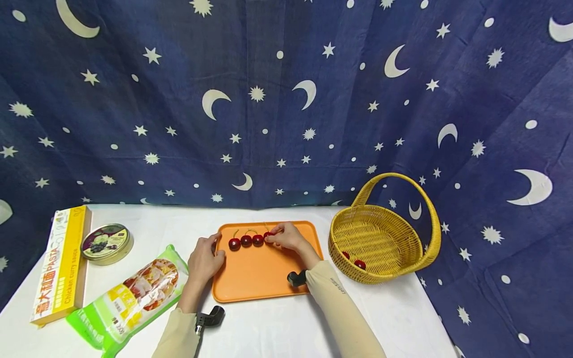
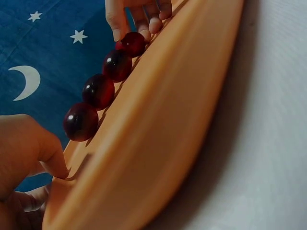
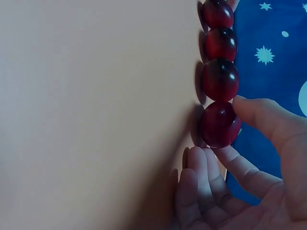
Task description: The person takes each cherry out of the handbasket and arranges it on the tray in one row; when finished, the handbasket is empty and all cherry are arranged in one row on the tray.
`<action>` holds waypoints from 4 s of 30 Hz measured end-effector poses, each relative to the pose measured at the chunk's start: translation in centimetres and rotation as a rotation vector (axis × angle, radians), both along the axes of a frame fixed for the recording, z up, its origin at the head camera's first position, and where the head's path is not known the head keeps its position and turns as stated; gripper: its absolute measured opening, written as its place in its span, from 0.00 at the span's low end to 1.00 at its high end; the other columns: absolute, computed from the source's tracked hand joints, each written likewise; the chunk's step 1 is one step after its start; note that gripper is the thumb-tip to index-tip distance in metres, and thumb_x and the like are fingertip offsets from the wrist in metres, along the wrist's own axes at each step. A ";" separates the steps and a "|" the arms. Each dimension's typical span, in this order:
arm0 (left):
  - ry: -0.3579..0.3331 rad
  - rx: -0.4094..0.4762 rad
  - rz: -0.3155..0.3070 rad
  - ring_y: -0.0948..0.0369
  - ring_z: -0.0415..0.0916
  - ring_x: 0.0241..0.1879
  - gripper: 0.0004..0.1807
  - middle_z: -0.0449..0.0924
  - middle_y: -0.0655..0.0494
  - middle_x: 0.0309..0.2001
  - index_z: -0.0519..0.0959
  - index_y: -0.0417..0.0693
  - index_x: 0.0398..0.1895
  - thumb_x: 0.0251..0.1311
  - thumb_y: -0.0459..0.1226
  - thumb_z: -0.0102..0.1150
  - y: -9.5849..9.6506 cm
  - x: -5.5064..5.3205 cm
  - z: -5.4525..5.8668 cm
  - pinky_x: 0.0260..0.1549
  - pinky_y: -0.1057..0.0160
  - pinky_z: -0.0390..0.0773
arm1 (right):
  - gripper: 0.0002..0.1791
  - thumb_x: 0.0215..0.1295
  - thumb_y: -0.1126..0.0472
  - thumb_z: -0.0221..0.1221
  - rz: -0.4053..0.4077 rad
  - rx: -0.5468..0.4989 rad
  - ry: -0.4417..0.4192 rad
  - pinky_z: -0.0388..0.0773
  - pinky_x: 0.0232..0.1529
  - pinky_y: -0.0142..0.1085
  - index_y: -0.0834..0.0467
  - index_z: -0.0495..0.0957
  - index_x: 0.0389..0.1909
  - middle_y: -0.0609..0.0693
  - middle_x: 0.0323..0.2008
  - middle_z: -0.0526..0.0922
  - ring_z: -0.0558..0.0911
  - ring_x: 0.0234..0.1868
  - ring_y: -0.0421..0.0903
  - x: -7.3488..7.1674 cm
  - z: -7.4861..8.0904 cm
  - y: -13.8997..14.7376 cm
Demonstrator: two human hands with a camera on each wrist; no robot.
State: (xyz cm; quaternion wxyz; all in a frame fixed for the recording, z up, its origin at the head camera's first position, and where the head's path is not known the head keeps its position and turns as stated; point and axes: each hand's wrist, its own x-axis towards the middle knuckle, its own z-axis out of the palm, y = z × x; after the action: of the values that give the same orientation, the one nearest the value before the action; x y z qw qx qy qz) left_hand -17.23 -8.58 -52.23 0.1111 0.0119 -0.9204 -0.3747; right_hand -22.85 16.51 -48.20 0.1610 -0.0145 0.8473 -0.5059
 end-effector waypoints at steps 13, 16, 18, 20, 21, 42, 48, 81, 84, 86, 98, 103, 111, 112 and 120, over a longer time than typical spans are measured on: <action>0.005 -0.006 0.005 0.47 0.72 0.27 0.29 0.73 0.39 0.42 0.78 0.40 0.60 0.50 0.34 0.58 0.0 0.3 -0.3 0.29 0.48 0.74 | 0.14 0.59 0.62 0.67 0.004 -0.006 0.002 0.76 0.26 0.33 0.68 0.79 0.40 0.56 0.29 0.83 0.79 0.24 0.43 0.3 -0.2 -0.1; 0.007 -0.006 0.004 0.47 0.72 0.27 0.29 0.73 0.39 0.42 0.78 0.40 0.60 0.50 0.34 0.58 0.0 0.2 -0.3 0.29 0.47 0.74 | 0.15 0.57 0.63 0.68 0.011 -0.017 0.003 0.75 0.25 0.32 0.69 0.79 0.40 0.53 0.27 0.82 0.79 0.24 0.43 0.3 -0.2 0.0; 0.008 -0.003 0.003 0.48 0.72 0.27 0.29 0.73 0.39 0.42 0.78 0.40 0.60 0.50 0.34 0.58 0.0 0.2 -0.3 0.29 0.48 0.74 | 0.14 0.57 0.65 0.67 0.021 -0.021 0.005 0.74 0.25 0.33 0.69 0.79 0.40 0.52 0.27 0.82 0.79 0.24 0.43 0.2 -0.3 0.2; 0.012 -0.001 0.002 0.47 0.72 0.27 0.29 0.73 0.39 0.42 0.78 0.40 0.60 0.50 0.35 0.58 0.1 0.2 -0.3 0.29 0.48 0.74 | 0.14 0.57 0.65 0.67 0.026 -0.020 0.001 0.74 0.25 0.32 0.69 0.79 0.40 0.51 0.27 0.82 0.79 0.24 0.43 0.2 -0.3 0.4; 0.017 -0.001 0.001 0.47 0.72 0.27 0.29 0.73 0.39 0.41 0.78 0.40 0.60 0.50 0.34 0.58 0.1 0.2 -0.3 0.28 0.48 0.74 | 0.13 0.57 0.65 0.67 0.026 -0.019 -0.003 0.74 0.25 0.32 0.69 0.79 0.40 0.51 0.27 0.83 0.79 0.25 0.43 0.2 -0.3 0.4; 0.017 -0.006 0.006 0.46 0.73 0.28 0.29 0.73 0.39 0.42 0.78 0.40 0.60 0.51 0.34 0.59 0.1 0.0 0.0 0.29 0.46 0.75 | 0.14 0.56 0.62 0.68 0.037 0.013 0.026 0.75 0.26 0.33 0.68 0.81 0.39 0.52 0.26 0.83 0.80 0.25 0.45 0.2 0.0 0.5; 0.012 -0.005 0.002 0.46 0.73 0.28 0.29 0.73 0.39 0.42 0.77 0.40 0.61 0.51 0.34 0.59 0.0 0.0 0.1 0.29 0.46 0.75 | 0.17 0.58 0.60 0.67 0.019 -0.002 -0.003 0.77 0.26 0.33 0.68 0.80 0.43 0.54 0.30 0.83 0.81 0.27 0.45 0.1 0.0 1.0; -0.012 -0.012 -0.003 0.46 0.74 0.29 0.28 0.73 0.39 0.43 0.77 0.39 0.61 0.52 0.34 0.58 0.1 0.0 0.0 0.29 0.47 0.74 | 0.24 0.73 0.57 0.52 -0.015 0.179 -0.079 0.79 0.48 0.50 0.75 0.72 0.56 0.68 0.51 0.79 0.82 0.47 0.57 3.6 8.2 21.0; -0.010 -0.014 0.000 0.46 0.74 0.29 0.28 0.73 0.38 0.43 0.77 0.39 0.61 0.52 0.34 0.58 0.1 0.0 0.0 0.29 0.46 0.74 | 0.24 0.73 0.58 0.52 0.027 0.190 -0.145 0.79 0.49 0.50 0.76 0.71 0.57 0.64 0.48 0.80 0.82 0.45 0.54 3.8 7.9 21.6; -0.004 -0.012 0.000 0.46 0.74 0.29 0.28 0.73 0.39 0.43 0.77 0.39 0.61 0.52 0.34 0.59 0.1 0.0 0.0 0.29 0.46 0.74 | 0.23 0.72 0.59 0.52 0.051 0.176 -0.198 0.80 0.46 0.47 0.76 0.71 0.56 0.60 0.45 0.81 0.82 0.42 0.49 3.8 7.7 21.8; 0.004 0.006 0.002 0.47 0.73 0.27 0.29 0.73 0.40 0.41 0.78 0.41 0.60 0.49 0.34 0.57 0.0 0.1 -0.4 0.28 0.48 0.73 | 0.20 0.69 0.63 0.53 0.124 0.119 -0.385 0.82 0.31 0.35 0.74 0.74 0.54 0.61 0.46 0.83 0.86 0.34 0.49 3.2 6.5 20.6; 0.006 0.005 -0.005 0.48 0.73 0.27 0.29 0.73 0.39 0.42 0.78 0.41 0.60 0.50 0.34 0.58 0.0 0.1 -0.3 0.27 0.48 0.73 | 0.16 0.68 0.65 0.54 0.153 0.110 -0.428 0.81 0.32 0.34 0.70 0.78 0.51 0.52 0.38 0.83 0.85 0.31 0.44 2.8 6.3 20.0; 0.014 0.005 -0.005 0.49 0.71 0.26 0.29 0.73 0.40 0.41 0.78 0.40 0.60 0.50 0.34 0.58 0.1 0.1 0.0 0.26 0.50 0.73 | 0.13 0.64 0.67 0.56 0.171 0.081 -0.427 0.80 0.32 0.32 0.68 0.79 0.47 0.51 0.33 0.83 0.83 0.32 0.44 2.3 5.9 19.8; 0.017 0.004 -0.005 0.49 0.71 0.26 0.29 0.73 0.39 0.41 0.78 0.40 0.60 0.50 0.34 0.58 0.1 0.1 0.0 0.27 0.50 0.73 | 0.13 0.63 0.67 0.57 0.169 0.080 -0.423 0.80 0.31 0.31 0.68 0.79 0.47 0.51 0.33 0.83 0.83 0.32 0.44 2.3 5.9 19.8; 0.018 -0.002 0.000 0.48 0.72 0.26 0.29 0.73 0.40 0.41 0.78 0.41 0.60 0.50 0.34 0.58 0.1 0.0 0.0 0.27 0.49 0.73 | 0.14 0.57 0.70 0.59 0.177 0.114 -0.384 0.76 0.27 0.28 0.69 0.78 0.46 0.50 0.26 0.82 0.78 0.25 0.39 2.5 5.6 19.5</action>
State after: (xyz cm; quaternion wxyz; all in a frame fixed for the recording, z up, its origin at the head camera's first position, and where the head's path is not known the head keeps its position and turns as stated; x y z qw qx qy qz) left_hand -17.20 -8.45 -52.27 0.1192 0.0086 -0.9198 -0.3738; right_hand -20.36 35.98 -42.63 0.3635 0.0169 0.8240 -0.4343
